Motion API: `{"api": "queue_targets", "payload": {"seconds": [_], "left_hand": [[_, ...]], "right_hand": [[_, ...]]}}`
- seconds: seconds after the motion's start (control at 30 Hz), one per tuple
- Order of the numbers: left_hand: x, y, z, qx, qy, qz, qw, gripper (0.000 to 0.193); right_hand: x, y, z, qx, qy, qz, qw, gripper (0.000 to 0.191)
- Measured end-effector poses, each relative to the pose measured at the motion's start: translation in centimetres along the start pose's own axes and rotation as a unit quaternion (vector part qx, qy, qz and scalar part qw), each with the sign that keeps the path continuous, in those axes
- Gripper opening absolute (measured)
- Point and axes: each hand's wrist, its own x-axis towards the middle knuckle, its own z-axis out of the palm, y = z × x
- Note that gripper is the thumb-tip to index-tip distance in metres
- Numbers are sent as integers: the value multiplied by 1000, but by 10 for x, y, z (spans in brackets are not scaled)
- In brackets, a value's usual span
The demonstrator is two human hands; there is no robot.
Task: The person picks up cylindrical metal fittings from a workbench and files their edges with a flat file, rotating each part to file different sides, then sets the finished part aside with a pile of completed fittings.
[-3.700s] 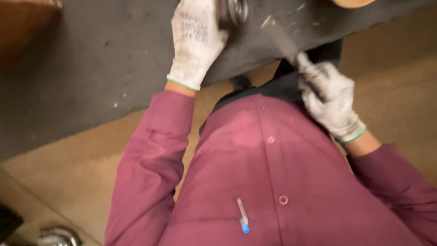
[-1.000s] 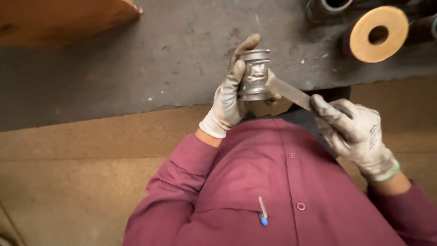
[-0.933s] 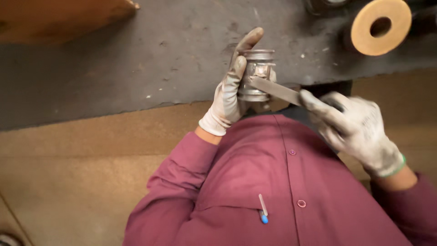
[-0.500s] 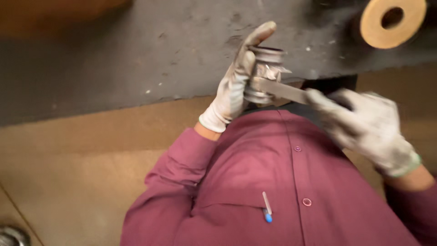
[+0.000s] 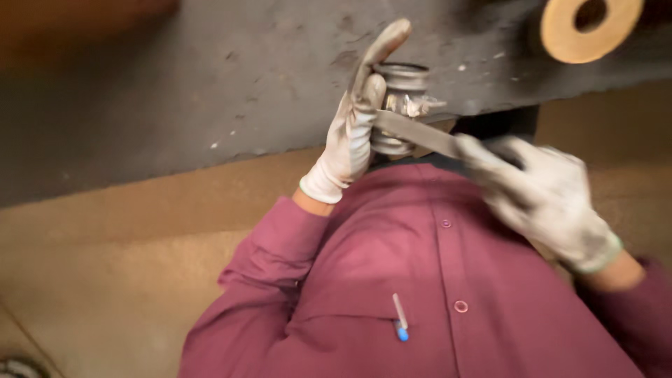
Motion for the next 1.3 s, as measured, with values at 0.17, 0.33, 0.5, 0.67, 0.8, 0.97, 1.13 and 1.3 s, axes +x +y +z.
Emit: {"api": "queue_targets", "payload": {"seconds": [0.17,0.33,0.5,0.67,0.8,0.97,1.13,1.3], "left_hand": [[-4,2,19,-130,-5,-62,990,68],[-6,3,6,-149,3,-55,987,70],[1,-1,26,-170,-42,-97,980,69],[-9,26,-1,-292,-11,-115,949,71],[-6,25,-3,-308,-8,-131,942,76],[-11,12,11,-304,-41,-156,939,78],[-11,0,-5,-500,-68,-219,835,76],[-12,-6,-9,-572,-106,-196,789,75]], "right_hand": [[36,-22,-7,-71,34,-71,994,62],[27,-15,-5,-68,-20,-11,997,60],[-1,8,11,-80,-4,-52,995,67],[-24,31,6,-114,23,50,992,68],[-18,16,5,-45,49,7,998,69],[22,1,0,-121,43,-75,989,66],[21,23,-11,-105,49,-46,992,72],[-2,26,5,-51,96,30,994,61]]}}
